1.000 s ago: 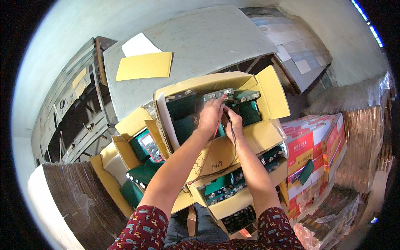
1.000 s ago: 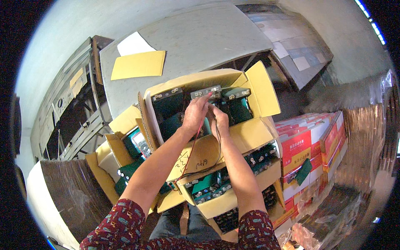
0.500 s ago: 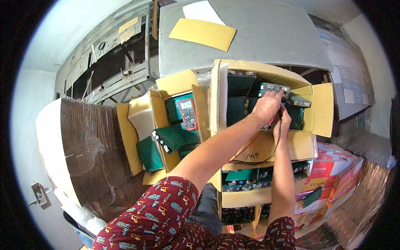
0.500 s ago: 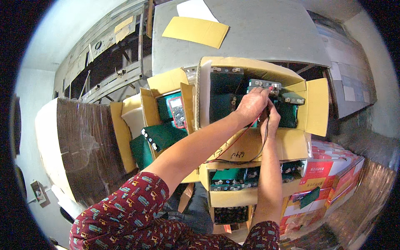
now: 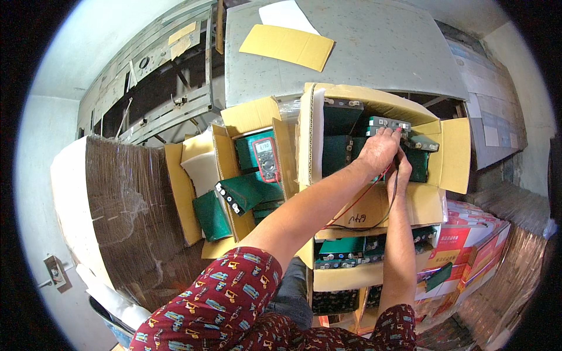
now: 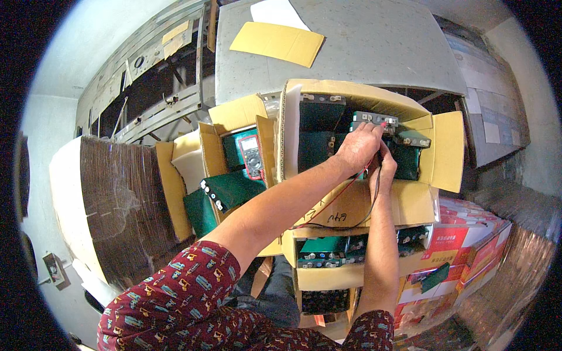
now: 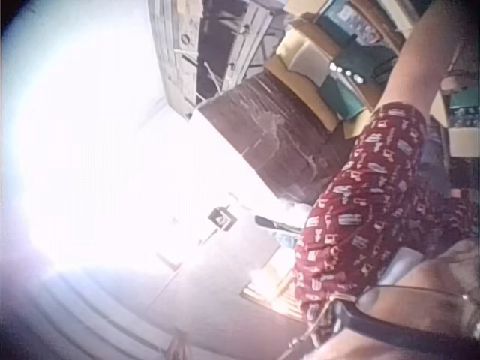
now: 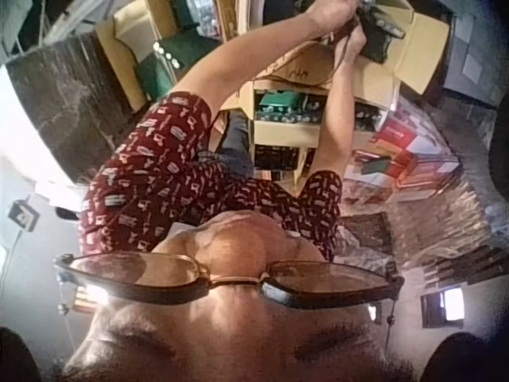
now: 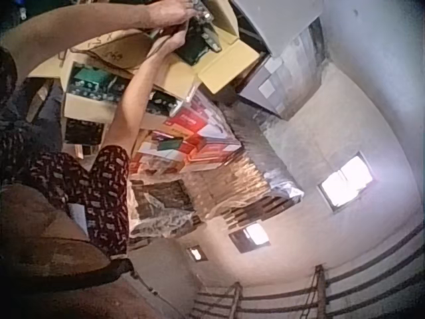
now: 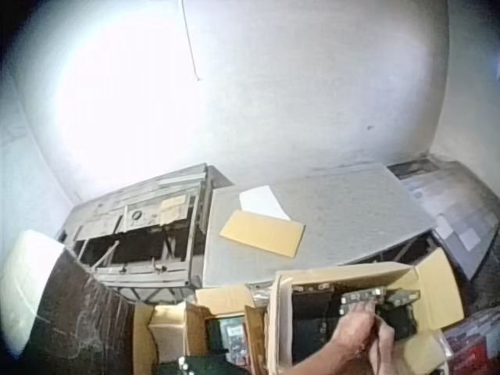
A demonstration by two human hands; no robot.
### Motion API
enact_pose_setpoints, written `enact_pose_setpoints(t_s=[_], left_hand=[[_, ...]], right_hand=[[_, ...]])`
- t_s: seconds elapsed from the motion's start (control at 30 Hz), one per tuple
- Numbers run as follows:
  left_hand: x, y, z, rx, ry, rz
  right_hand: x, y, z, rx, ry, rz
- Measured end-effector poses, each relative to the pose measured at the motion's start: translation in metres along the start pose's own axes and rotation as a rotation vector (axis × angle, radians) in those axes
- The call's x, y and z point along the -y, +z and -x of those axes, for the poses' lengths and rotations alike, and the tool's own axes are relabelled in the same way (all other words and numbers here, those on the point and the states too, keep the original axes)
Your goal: The person uses a multimeter to test green electronic modules inside open cardboard boxes. They connect the multimeter probes to terminals on each module, observe the readings, and then place the tested modules into a separate box on a hand truck.
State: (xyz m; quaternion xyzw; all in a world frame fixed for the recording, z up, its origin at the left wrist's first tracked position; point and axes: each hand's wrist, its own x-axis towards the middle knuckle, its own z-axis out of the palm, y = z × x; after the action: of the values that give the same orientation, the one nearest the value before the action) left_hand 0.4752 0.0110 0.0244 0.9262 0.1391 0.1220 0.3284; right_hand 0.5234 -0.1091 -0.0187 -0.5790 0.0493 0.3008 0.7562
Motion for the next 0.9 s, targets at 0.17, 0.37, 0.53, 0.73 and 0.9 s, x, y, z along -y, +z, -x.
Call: enact_pose_setpoints(t_s=[0.17, 0.37, 0.53, 0.73, 0.9], left_hand=[[0.003, 0.004, 0.0, -0.028, 0.012, 0.001], [0.009, 0.004, 0.0, -0.062, 0.059, 0.039], [0.039, -0.046, 0.006, -0.013, -0.056, -0.006], [0.1, -0.117, 0.06, -0.194, -0.143, 0.002], [0.114, -0.133, 0.078, -0.22, -0.16, 0.111]], right_hand=[[-0.002, -0.001, -0.002, 0.019, 0.003, -0.032], [-0.007, -0.003, -0.006, 0.01, -0.052, 0.0], [-0.003, 0.002, 0.005, 0.091, -0.505, 0.81], [0.011, 0.006, 0.019, 0.078, -0.535, 0.907], [0.019, 0.046, 0.033, 0.158, -0.762, 0.963]])
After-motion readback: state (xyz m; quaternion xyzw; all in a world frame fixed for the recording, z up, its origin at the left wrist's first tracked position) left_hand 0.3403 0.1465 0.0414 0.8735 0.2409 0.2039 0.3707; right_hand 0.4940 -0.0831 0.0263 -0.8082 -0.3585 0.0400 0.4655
